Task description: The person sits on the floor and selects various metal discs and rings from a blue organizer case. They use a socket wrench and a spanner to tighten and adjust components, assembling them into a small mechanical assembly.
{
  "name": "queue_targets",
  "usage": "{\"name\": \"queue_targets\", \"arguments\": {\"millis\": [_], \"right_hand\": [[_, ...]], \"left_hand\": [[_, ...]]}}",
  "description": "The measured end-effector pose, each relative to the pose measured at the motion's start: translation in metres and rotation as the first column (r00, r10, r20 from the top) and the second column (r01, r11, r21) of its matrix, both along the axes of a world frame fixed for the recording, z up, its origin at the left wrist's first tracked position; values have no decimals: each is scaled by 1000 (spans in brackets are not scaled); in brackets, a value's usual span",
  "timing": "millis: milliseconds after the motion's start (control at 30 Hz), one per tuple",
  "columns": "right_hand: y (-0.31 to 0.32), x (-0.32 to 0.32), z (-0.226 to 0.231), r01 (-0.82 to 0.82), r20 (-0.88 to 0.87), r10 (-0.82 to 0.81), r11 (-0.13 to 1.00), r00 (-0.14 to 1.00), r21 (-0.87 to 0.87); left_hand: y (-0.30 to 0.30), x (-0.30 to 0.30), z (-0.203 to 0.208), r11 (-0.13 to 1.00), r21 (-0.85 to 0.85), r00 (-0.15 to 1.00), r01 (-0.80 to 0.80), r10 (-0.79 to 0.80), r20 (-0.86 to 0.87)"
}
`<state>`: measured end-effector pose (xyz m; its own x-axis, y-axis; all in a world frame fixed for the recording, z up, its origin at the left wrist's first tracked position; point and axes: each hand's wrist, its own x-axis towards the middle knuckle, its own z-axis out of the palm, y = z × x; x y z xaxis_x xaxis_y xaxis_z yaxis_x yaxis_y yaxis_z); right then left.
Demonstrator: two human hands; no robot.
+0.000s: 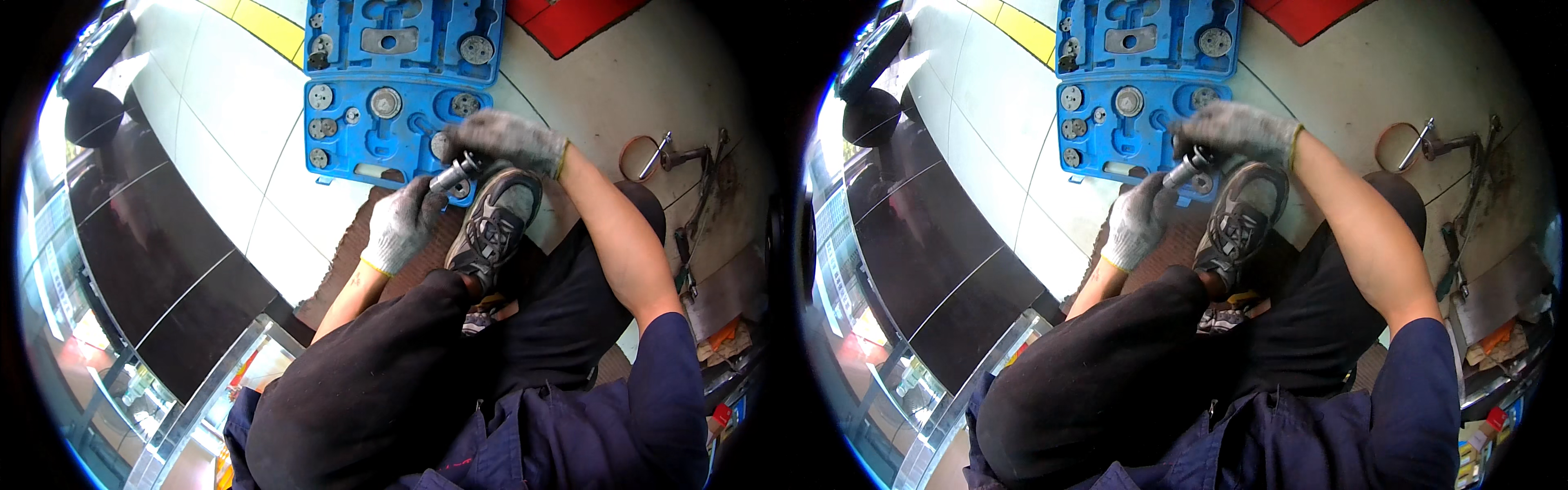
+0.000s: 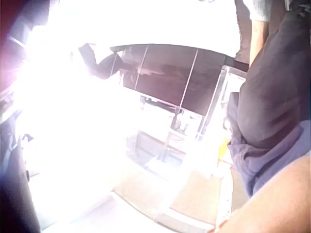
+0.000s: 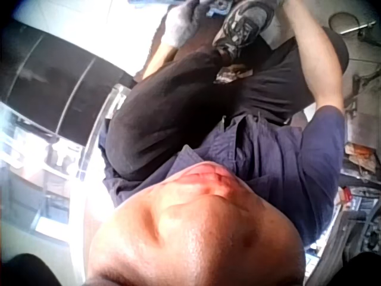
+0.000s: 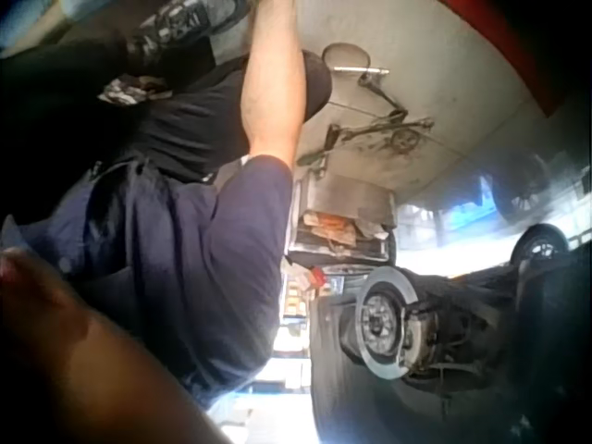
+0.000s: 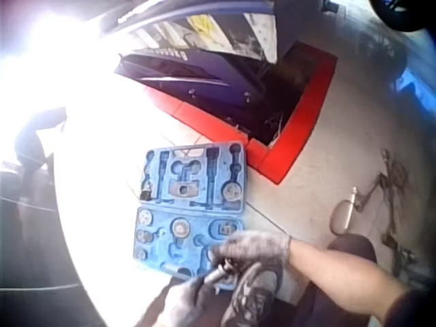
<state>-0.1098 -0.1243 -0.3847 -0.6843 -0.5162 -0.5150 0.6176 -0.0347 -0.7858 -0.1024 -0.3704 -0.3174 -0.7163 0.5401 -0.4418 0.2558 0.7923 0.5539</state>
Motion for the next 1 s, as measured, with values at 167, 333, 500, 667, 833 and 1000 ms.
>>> {"name": "queue_targets", "arguments": {"millis": [167,333,500,667,833,1000], "right_hand": [[4,-8,27,0,156,-14,996,988,94],[-5,2,17,-106,-93,121,982,988,155],[14,-1,4,284,4,-288,941,958,-186],[-5,0,19,-155,-474,269,952,839,265],[-2,3,6,188,-127,-191,982,973,-31],[2,4,31,-169,93,165,985,982,31]], "left_hand": [[1,-8,-7,991,-84,993,105,-108,-42],[-11,-4,-14,995,-22,990,102,-103,-94],[6,-6,-4,989,-128,997,72,-74,-6],[-9,9,-11,996,-15,990,86,-88,-112],[-2,3,-9,992,-95,986,88,-100,-137],[-8,9,-10,995,11,978,94,-90,-188]]}}
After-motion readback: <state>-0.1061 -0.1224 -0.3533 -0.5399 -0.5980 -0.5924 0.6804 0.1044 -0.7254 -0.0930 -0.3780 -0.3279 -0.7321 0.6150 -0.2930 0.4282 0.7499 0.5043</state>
